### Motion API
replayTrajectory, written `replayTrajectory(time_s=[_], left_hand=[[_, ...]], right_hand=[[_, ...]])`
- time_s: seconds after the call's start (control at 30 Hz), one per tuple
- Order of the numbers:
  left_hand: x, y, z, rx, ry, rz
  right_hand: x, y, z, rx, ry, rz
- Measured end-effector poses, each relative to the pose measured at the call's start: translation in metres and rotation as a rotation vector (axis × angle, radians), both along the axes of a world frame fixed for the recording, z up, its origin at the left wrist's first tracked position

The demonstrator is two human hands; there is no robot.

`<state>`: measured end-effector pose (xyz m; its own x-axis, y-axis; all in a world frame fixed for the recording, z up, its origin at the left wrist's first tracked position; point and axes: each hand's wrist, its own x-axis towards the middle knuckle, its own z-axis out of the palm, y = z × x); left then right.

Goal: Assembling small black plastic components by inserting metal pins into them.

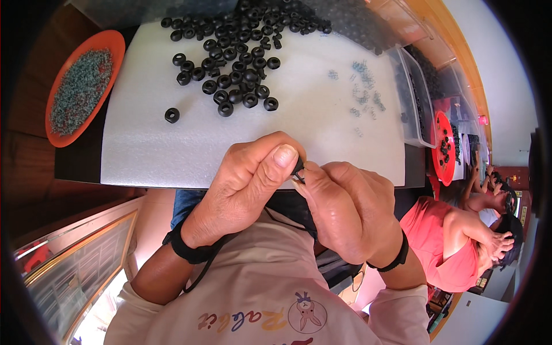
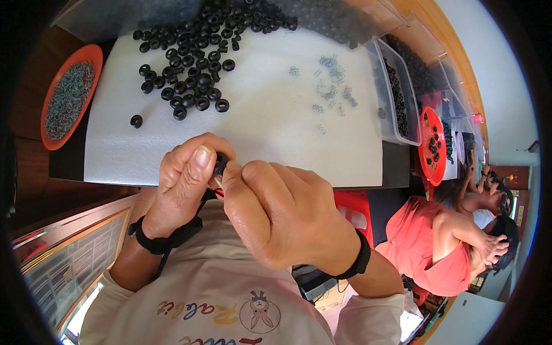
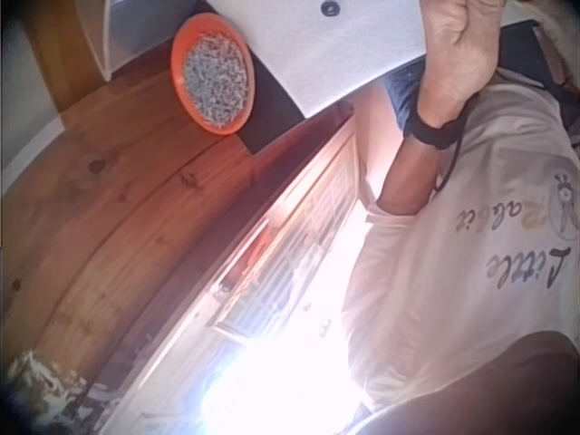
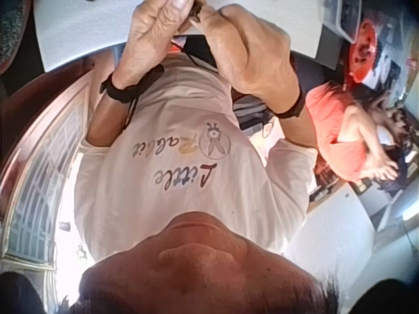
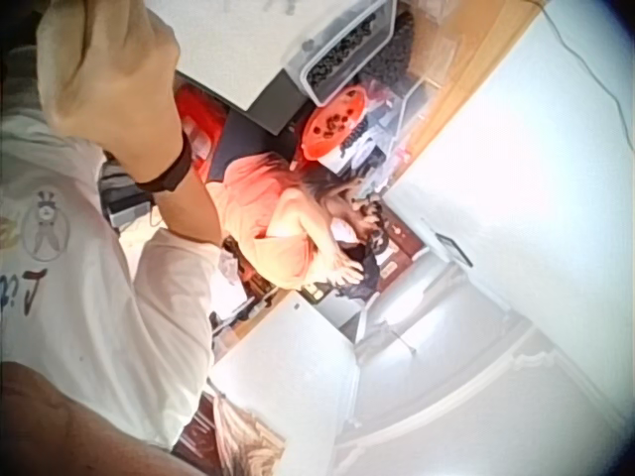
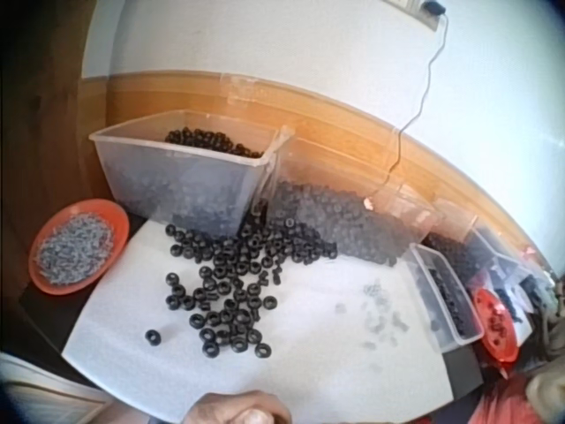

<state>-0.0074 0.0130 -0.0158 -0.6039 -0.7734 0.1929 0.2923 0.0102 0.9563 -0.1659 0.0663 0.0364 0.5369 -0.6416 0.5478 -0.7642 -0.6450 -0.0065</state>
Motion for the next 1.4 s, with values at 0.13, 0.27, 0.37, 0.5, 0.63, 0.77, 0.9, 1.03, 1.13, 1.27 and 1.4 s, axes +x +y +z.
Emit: replayTrajectory(time_s=[0.13,0.27,0.37,0.5,0.63,0.77,0.9,1.03,1.13,1.27,1.4], left_hand=[[0.001,0.0,0.001,0.012,0.006,0.011],[0.001,0.001,0.001,0.019,0.026,0.024],[0.0,0.001,0.001,0.006,0.015,0.018],[0.002,0.0,0.004,0.004,0.011,0.01],[0.004,0.0,0.003,0.02,0.004,-0.048],[0.005,0.0,-0.001,-0.002,0.056,-0.077],[0.005,-0.003,0.005,0.011,0.034,-0.154],[0.004,-0.004,0.005,0.029,0.059,-0.174],[0.003,-0.001,0.0,0.032,0.043,-0.123],[0.005,-0.004,0.005,-0.004,0.006,-0.129],[0.007,-0.005,0.004,0.021,-0.011,-0.105]], right_hand=[[0.002,0.001,-0.003,-0.036,-0.009,-0.02],[0.004,0.001,-0.007,-0.058,-0.032,-0.007],[0.003,0.001,-0.009,-0.058,-0.047,-0.012],[-0.001,0.004,0.004,0.14,-0.126,-0.009],[-0.004,-0.002,0.021,0.508,-0.352,-0.051],[-0.014,-0.012,0.022,0.774,-0.537,-0.01],[-0.02,-0.028,0.033,0.807,-0.349,0.138],[-0.02,-0.032,0.032,0.872,-0.336,0.137],[-0.019,-0.034,0.029,0.931,-0.359,0.111],[-0.02,-0.035,0.023,0.926,-0.387,0.157],[-0.018,-0.035,0.011,0.964,-0.51,0.171]])
